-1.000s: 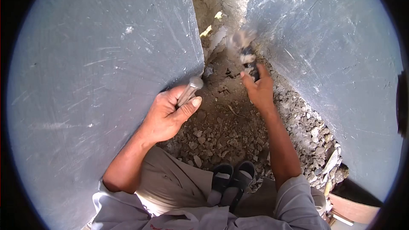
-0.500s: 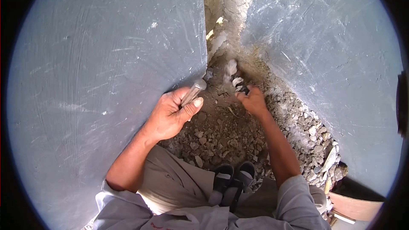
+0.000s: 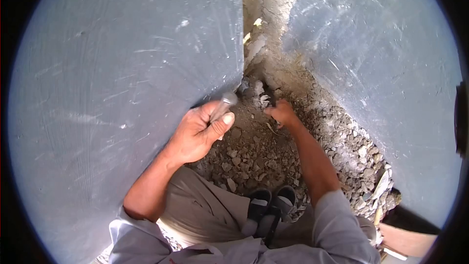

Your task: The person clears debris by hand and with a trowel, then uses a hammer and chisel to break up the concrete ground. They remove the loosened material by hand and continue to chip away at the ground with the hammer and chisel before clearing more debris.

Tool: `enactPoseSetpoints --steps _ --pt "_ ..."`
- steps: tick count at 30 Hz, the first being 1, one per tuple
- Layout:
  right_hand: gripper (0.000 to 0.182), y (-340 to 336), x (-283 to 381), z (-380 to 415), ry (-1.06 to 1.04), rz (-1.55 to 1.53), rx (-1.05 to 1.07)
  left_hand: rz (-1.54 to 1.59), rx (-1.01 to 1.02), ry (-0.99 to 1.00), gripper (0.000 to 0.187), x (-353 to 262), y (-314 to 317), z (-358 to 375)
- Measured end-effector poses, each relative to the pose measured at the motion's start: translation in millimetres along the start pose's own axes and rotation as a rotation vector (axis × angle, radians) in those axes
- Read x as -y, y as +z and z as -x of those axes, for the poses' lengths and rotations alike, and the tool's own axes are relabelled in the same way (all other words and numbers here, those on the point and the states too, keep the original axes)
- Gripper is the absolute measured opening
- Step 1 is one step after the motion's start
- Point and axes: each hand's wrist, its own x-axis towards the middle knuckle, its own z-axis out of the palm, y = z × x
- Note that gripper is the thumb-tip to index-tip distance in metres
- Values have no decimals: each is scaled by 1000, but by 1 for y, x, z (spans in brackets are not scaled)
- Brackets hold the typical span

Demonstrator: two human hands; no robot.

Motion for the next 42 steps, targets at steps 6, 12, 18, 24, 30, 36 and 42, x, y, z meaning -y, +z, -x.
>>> enactPoseSetpoints --steps 6,12,18,24,30,36,42 --pt "42 -105 84 80 -285 -396 -430 -6 4 36 31 2 4 -5" --pt "43 -78 120 38 -456 -519 -877 -43 -16 27 30 2 2 -3" --pt "38 13 7 2 324 -224 98 -54 11 17 30 10 0 -4" --pt "28 18 9 100 117 -729 -274 -95 58 -78 30 7 2 -7" --pt "17 -17 10 111 93 -782 -489 -222 83 -28 27 33 6 -15" --pt "29 -68 24 138 -74 -660 -765 -420 14 63 16 35 43 -36" --pt "29 -94 28 136 -51 -526 -722 -336 73 66 15 128 76 -103"
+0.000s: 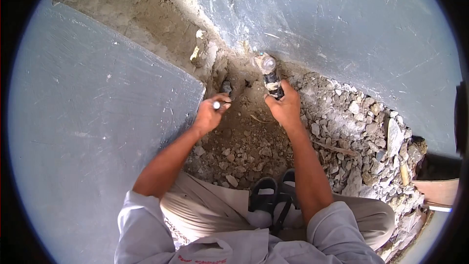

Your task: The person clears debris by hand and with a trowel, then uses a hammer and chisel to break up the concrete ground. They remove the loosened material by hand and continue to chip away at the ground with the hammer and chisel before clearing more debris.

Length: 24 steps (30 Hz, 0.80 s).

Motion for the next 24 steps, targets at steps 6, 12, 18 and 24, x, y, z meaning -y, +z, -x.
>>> enactPoseSetpoints --steps 6,12,18,24 --pt "29 4 -40 16 85 -37 82 -296 -363 93 20 114 47 -35" --pt "32 20 -62 21 118 -39 85 86 -605 38 16 186 65 -37" --pt "32 30 -57 27 118 10 156 -176 -509 12 19 165 59 -31" --pt "32 44 -49 41 92 33 227 717 -243 -466 23 149 59 -44"
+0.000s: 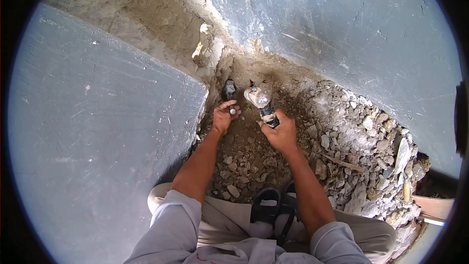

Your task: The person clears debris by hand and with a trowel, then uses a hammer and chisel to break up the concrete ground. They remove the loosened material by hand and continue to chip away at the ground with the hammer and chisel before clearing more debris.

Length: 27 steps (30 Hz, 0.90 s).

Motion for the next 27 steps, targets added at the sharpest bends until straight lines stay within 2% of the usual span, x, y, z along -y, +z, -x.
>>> enactPoseSetpoints --steps 1,5,8,11,12,13,14,17,19,20,27 --pt "33 -1 5 2 -4 22 11 89 -14 -124 23 -11 6 8" --pt "34 0 12 8 -9 39 55 490 -49 -193 18 -18 6 11" --pt "34 -1 20 12 -77 46 66 361 -171 -311 13 -4 3 -8" --pt "33 5 24 12 -253 153 16 599 54 -304 13 44 -34 -39" --pt "33 7 22 8 -304 187 38 786 14 -395 48 50 -40 -44" --pt "33 7 21 3 -356 223 60 1097 376 -548 63 43 -51 -36" --pt "37 1 24 -2 -325 303 205 946 185 -497 62 38 -43 -29" --pt "38 -12 34 -8 -212 563 495 739 69 -484 47 40 -44 -18" --pt "38 -12 24 -7 -298 623 546 520 41 -490 37 44 -45 -22" --pt "38 -12 18 -6 -342 651 576 577 19 -523 27 45 -46 -23" --pt "43 -8 6 14 -615 545 543 873 89 -496 20 47 -62 -25"
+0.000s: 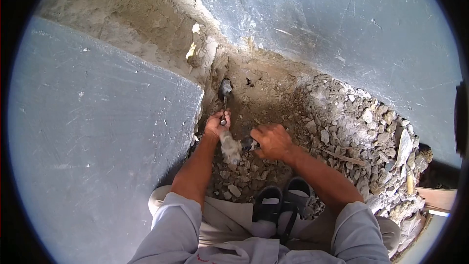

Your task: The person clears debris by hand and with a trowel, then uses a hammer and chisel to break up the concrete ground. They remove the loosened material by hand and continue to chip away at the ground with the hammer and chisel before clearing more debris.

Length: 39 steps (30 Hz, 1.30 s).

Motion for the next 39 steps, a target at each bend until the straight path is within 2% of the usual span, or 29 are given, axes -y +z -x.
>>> enactPoseSetpoints --steps 3,5,8,11,12,13,15,18,21,24,25,27,29,30,31,32,33,34,35,36,37,39 --pt "40 0 9 0 -174 -22 -102 48 -11 11 20 3 15 4" --pt "38 1 16 -10 -274 10 -168 -20 -84 110 20 11 30 12" --pt "36 28 2 -36 73 122 -49 -129 -128 191 19 8 34 14" --pt "32 27 5 -49 318 -9 184 -123 -41 202 18 2 36 12" --pt "30 26 9 -45 216 -35 70 -91 -7 201 18 3 32 13" --pt "29 22 20 -37 120 -69 -38 -149 -61 250 16 5 39 14" --pt "22 10 33 -29 -115 -138 -229 -36 -42 162 16 1 36 9" --pt "24 19 15 -41 -370 -4 -398 6 -45 92 17 -5 37 9" --pt "25 32 -11 -64 296 -16 252 -79 31 72 12 -11 16 -4" --pt "24 19 21 -54 288 -76 209 -70 136 171 16 -6 26 9" --pt "24 11 30 -47 146 -105 43 -74 -68 172 18 -7 33 5" --pt "22 3 50 -35 -144 -174 -277 -51 -78 147 18 -3 37 7" --pt "23 10 33 -46 -305 -102 -413 -26 -59 143 15 -6 33 5" --pt "23 17 21 -49 -385 -61 -480 -19 32 111 14 -7 27 6" --pt "23 44 0 -53 -34 20 -96 -12 132 79 13 -10 25 8" --pt "23 41 -1 -53 75 11 -2 -8 234 46 13 -12 19 6" --pt "23 37 -2 -58 189 3 81 -231 109 142 12 -20 -13 -22" --pt "23 35 -3 -62 305 -11 172 -234 97 158 12 -22 -7 -25" --pt "22 25 11 -57 328 -59 151 -221 68 172 13 -16 -6 -17" --pt "22 18 24 -48 234 -106 32 -217 40 180 13 -12 -4 -12" --pt "23 12 36 -40 139 -149 -91 -125 -128 149 12 -8 17 -6" --pt "24 8 43 -34 -82 -195 -277 -18 -40 83 12 -10 24 -4"
